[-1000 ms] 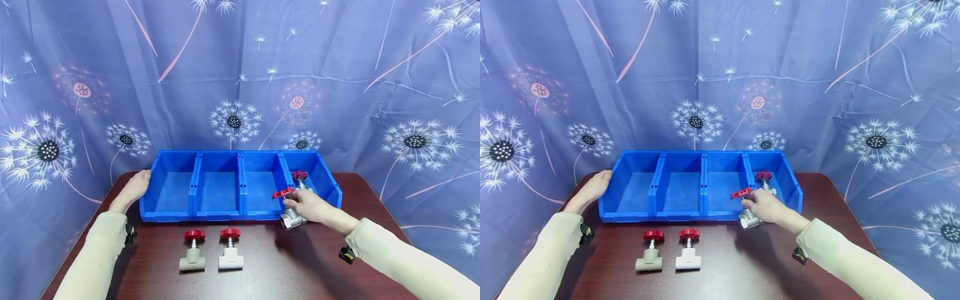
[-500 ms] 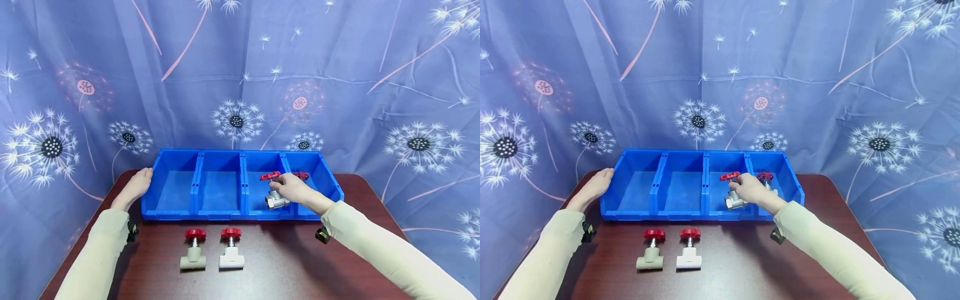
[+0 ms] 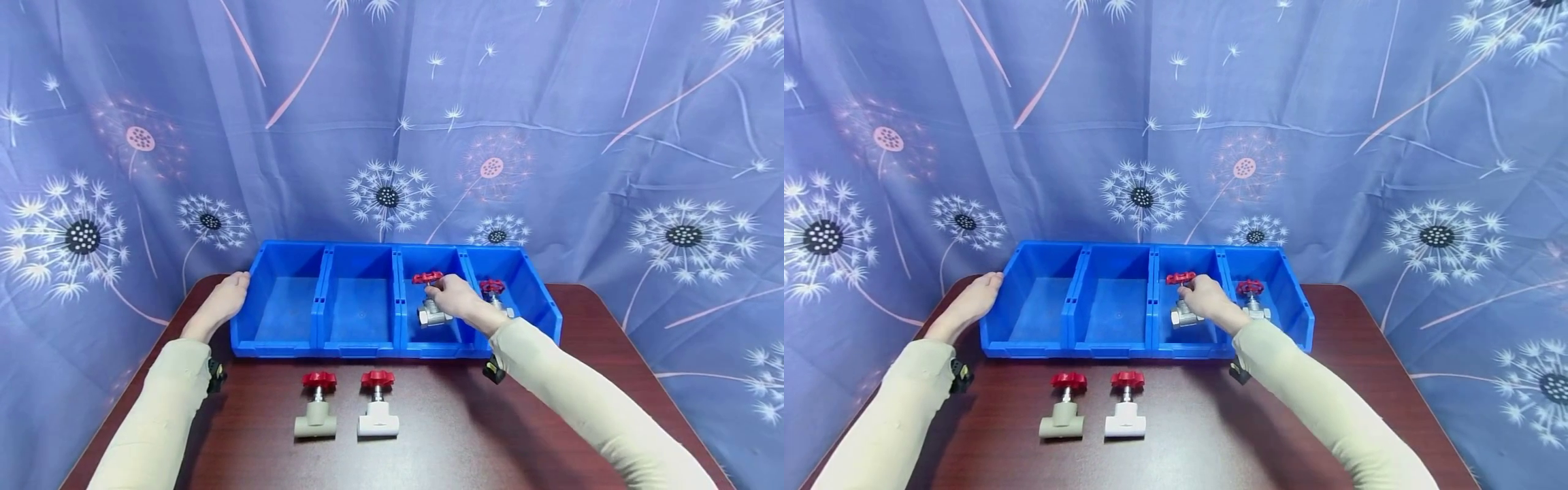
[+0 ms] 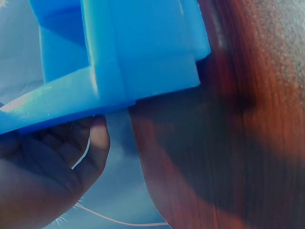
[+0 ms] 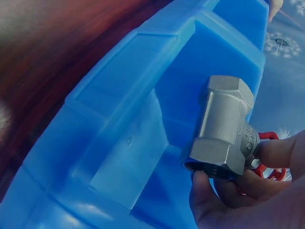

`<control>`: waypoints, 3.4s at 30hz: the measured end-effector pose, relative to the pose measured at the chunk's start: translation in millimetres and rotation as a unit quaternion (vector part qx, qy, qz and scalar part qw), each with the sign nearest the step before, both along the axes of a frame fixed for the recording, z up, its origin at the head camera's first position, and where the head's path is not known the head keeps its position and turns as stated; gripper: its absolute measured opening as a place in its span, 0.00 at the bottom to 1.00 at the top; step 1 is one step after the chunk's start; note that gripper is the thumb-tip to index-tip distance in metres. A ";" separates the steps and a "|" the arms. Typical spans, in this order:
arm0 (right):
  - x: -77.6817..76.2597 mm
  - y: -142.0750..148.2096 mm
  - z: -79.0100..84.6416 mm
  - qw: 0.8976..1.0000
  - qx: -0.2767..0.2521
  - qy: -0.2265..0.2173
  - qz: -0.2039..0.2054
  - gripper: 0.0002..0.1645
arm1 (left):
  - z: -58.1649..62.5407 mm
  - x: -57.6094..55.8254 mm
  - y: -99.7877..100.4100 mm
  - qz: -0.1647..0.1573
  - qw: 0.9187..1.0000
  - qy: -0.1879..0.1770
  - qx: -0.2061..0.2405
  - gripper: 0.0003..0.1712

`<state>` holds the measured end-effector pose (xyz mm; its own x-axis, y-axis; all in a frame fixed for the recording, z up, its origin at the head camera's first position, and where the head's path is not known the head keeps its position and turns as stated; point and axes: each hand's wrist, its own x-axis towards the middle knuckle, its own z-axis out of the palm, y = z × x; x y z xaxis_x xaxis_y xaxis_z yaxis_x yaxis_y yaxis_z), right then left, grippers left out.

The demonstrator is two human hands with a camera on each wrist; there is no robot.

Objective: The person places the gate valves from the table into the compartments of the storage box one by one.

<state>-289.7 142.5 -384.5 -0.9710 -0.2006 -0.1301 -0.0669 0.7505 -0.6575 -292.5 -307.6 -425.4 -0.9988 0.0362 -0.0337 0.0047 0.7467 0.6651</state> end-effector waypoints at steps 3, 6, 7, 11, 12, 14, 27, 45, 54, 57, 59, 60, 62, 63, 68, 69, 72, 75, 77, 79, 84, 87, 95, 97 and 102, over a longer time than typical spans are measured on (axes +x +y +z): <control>-5.0 -2.1 -3.4 1.000 -0.010 -0.007 -0.016 0.18 | 0.9 -0.1 1.0 0.001 1.000 -0.002 0.004 0.33; -9.9 -4.5 -6.0 1.000 -0.004 -0.008 -0.029 0.18 | 1.1 0.4 1.8 0.001 1.000 -0.010 0.009 0.34; -11.3 -5.5 -6.7 0.999 -0.001 -0.008 -0.034 0.18 | 0.9 0.5 1.7 0.001 1.000 -0.011 0.008 0.34; -18.7 -8.6 -10.2 0.999 0.006 -0.011 -0.051 0.19 | 1.3 1.4 0.2 0.003 1.000 -0.022 0.007 0.36; -20.9 -9.2 -10.9 0.998 0.006 -0.012 -0.055 0.18 | 1.7 1.4 -0.3 0.003 1.000 -0.025 0.008 0.36; -26.1 -10.0 -13.5 0.998 0.006 -0.015 -0.064 0.19 | 1.6 1.4 -0.5 0.004 1.000 -0.026 0.010 0.37; -44.5 -9.8 -32.4 0.995 0.005 0.000 -0.102 0.16 | -0.2 1.6 0.4 0.006 0.999 -0.034 0.012 0.37; -58.0 -10.9 -57.4 0.991 -0.026 -0.020 -0.131 0.13 | -3.2 2.2 -0.6 0.006 0.999 -0.029 0.021 0.38; -58.7 -12.5 -59.0 0.991 -0.011 -0.040 -0.128 0.15 | -0.5 5.1 -0.2 0.009 0.999 -0.032 0.021 0.38; -59.3 -12.1 -59.9 0.991 -0.001 -0.046 -0.123 0.17 | -0.1 6.1 -0.2 0.011 0.999 -0.037 0.021 0.38; -59.7 -11.8 -60.2 0.992 0.006 -0.048 -0.120 0.18 | -0.3 6.2 -0.5 0.012 0.999 -0.040 0.022 0.38; -59.7 -11.8 -60.4 0.992 0.008 -0.050 -0.119 0.18 | 0.1 6.5 -0.3 0.011 0.999 -0.040 0.022 0.38; -59.7 -11.6 -60.3 0.991 0.011 -0.051 -0.120 0.18 | 0.2 6.2 -0.1 0.010 0.999 -0.038 0.023 0.38; -59.6 -11.5 -60.2 0.991 0.013 -0.053 -0.120 0.18 | 0.2 5.9 0.0 0.010 0.999 -0.036 0.024 0.38; -59.0 -11.0 -59.0 0.990 0.020 -0.058 -0.123 0.16 | -0.6 3.8 -0.3 0.009 0.999 -0.030 0.020 0.38; -59.0 -10.7 -58.9 0.990 0.019 -0.060 -0.124 0.16 | -0.8 3.6 -0.1 0.009 0.999 -0.030 0.019 0.38; -60.0 -11.0 -59.3 0.990 0.014 -0.064 -0.126 0.15 | -2.5 3.2 0.0 0.010 0.999 -0.034 0.023 0.37; -60.7 -10.9 -60.8 0.989 0.012 -0.065 -0.130 0.16 | -2.5 3.5 0.7 0.009 0.999 -0.036 0.027 0.38; -61.0 -11.2 -61.8 0.989 0.017 -0.060 -0.131 0.16 | -2.1 4.0 1.2 0.009 0.999 -0.034 0.027 0.39; -60.7 -11.3 -61.8 0.990 0.025 -0.055 -0.131 0.17 | -1.3 4.7 1.4 0.009 0.999 -0.031 0.026 0.38; -59.4 -12.4 -60.9 0.989 0.032 -0.057 -0.130 0.19 | 0.2 6.2 1.5 0.010 0.999 -0.029 0.025 0.38; -57.7 -12.1 -61.5 0.989 0.036 -0.061 -0.129 0.20 | 0.7 6.7 2.4 0.009 0.999 -0.031 0.027 0.37; -52.8 -13.3 -62.7 0.989 0.045 -0.064 -0.129 0.17 | 1.8 7.0 4.6 0.010 0.999 -0.025 0.025 0.37; -52.6 -13.6 -62.7 0.988 0.045 -0.066 -0.130 0.18 | 1.8 7.1 5.3 0.010 0.999 -0.027 0.025 0.37; -51.5 -14.1 -61.7 0.987 0.031 -0.065 -0.140 0.16 | 1.1 6.4 5.5 0.008 0.999 -0.028 0.022 0.38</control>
